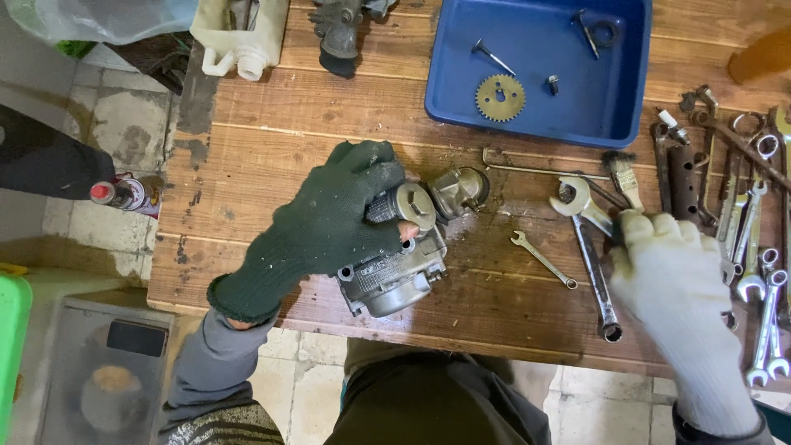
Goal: The person disassembles a motorcycle engine cylinder head by hand and with wrenches. They remove internal components including valves and fasteners, placing smaller parts into a blue tray on a wooden workbench.
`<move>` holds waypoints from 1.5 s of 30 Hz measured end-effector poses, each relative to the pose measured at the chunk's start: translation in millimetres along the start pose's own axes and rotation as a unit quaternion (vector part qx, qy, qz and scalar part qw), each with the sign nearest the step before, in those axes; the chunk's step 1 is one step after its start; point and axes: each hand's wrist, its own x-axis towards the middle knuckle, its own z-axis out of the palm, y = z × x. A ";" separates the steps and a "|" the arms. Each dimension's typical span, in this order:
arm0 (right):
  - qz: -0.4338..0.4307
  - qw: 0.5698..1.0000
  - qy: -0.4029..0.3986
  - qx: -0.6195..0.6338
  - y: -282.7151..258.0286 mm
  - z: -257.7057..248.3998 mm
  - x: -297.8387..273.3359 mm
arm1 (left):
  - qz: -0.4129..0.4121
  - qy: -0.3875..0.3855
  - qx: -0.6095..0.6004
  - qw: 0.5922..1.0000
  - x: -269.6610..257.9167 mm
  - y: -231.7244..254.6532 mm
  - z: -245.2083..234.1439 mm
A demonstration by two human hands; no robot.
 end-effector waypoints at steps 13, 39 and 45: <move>0.039 0.975 -0.117 0.183 -45.8 -84.1 -51.4 | 0.035 0.010 -0.013 0.999 0.1 -1.2 -0.9; -0.105 0.958 -0.119 0.238 -120.8 -62.5 -65.3 | 0.033 0.028 0.010 0.999 -2.1 -5.8 4.2; -0.001 0.945 -0.261 0.199 -138.9 -119.3 -73.2 | 0.054 0.033 0.028 0.998 -0.7 -3.8 1.3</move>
